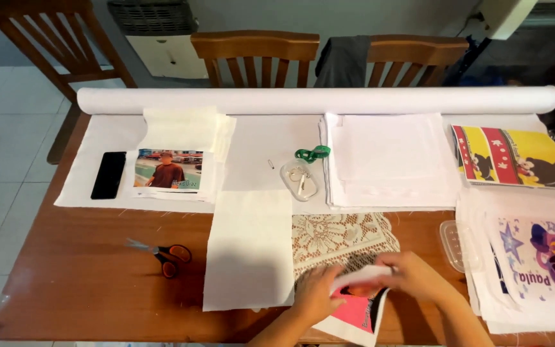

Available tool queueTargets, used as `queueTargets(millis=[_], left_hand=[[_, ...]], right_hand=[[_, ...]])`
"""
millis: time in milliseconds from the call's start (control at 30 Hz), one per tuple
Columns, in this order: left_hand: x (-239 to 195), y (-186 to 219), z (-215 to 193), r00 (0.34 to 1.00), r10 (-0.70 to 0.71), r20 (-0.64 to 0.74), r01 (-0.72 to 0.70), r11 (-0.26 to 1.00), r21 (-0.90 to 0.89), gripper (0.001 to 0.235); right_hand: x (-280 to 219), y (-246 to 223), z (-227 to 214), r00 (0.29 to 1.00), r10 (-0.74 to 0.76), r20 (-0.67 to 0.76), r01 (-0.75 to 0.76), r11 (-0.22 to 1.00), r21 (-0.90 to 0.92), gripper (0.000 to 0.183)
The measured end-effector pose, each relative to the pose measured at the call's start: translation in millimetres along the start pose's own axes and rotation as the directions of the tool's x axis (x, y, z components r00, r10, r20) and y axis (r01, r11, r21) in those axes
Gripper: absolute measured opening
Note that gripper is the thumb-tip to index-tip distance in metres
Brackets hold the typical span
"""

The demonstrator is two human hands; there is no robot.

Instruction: Aligning printed images on fabric squares and securing them with tape.

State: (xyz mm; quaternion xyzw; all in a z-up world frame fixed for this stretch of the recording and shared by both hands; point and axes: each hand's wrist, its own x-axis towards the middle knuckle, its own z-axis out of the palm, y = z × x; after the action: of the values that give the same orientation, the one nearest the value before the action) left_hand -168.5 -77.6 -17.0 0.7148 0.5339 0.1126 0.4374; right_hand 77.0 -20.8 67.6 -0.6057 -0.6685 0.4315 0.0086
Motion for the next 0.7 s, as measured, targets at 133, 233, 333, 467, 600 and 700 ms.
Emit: queueTargets(millis=[133,233,333,467,600,700], left_hand=[[-18.0,-65.2,33.7,0.978,0.201,-0.048,-0.205,0.973,-0.111,0.047],[-34.2,-92.2,25.9,0.998,0.046,0.050,-0.038,0.989,-0.145,0.018],[-94.5,31.5,-95.3,0.938,-0.337,0.080,0.238,0.462,-0.854,0.012],[-94.7,-22.5,-98.3,0.926,-0.315,-0.209,0.000,0.553,-0.833,0.069],[-112.4,-22.1,-124.9,0.871,-0.201,-0.448,-0.157,0.749,-0.643,0.040],[-125.2,-21.3,-136.9,0.833,-0.209,-0.513,-0.107,0.848,-0.519,0.029]], right_hand=[[-41.7,49.2,-1.7,0.929,-0.004,-0.369,0.075,0.981,0.178,0.019],[-68.3,31.8,-7.7,0.873,0.176,-0.456,0.078,0.871,0.485,0.014],[-65.7,45.4,6.9,0.837,0.144,-0.528,0.166,0.852,0.496,0.012],[-61.0,20.7,29.0,0.833,0.088,-0.546,0.411,0.564,0.717,0.053],[-65.4,-4.6,35.8,0.736,-0.195,-0.648,0.573,0.690,0.442,0.053],[-67.5,-19.1,38.2,0.694,-0.280,-0.663,0.551,0.799,0.240,0.029]])
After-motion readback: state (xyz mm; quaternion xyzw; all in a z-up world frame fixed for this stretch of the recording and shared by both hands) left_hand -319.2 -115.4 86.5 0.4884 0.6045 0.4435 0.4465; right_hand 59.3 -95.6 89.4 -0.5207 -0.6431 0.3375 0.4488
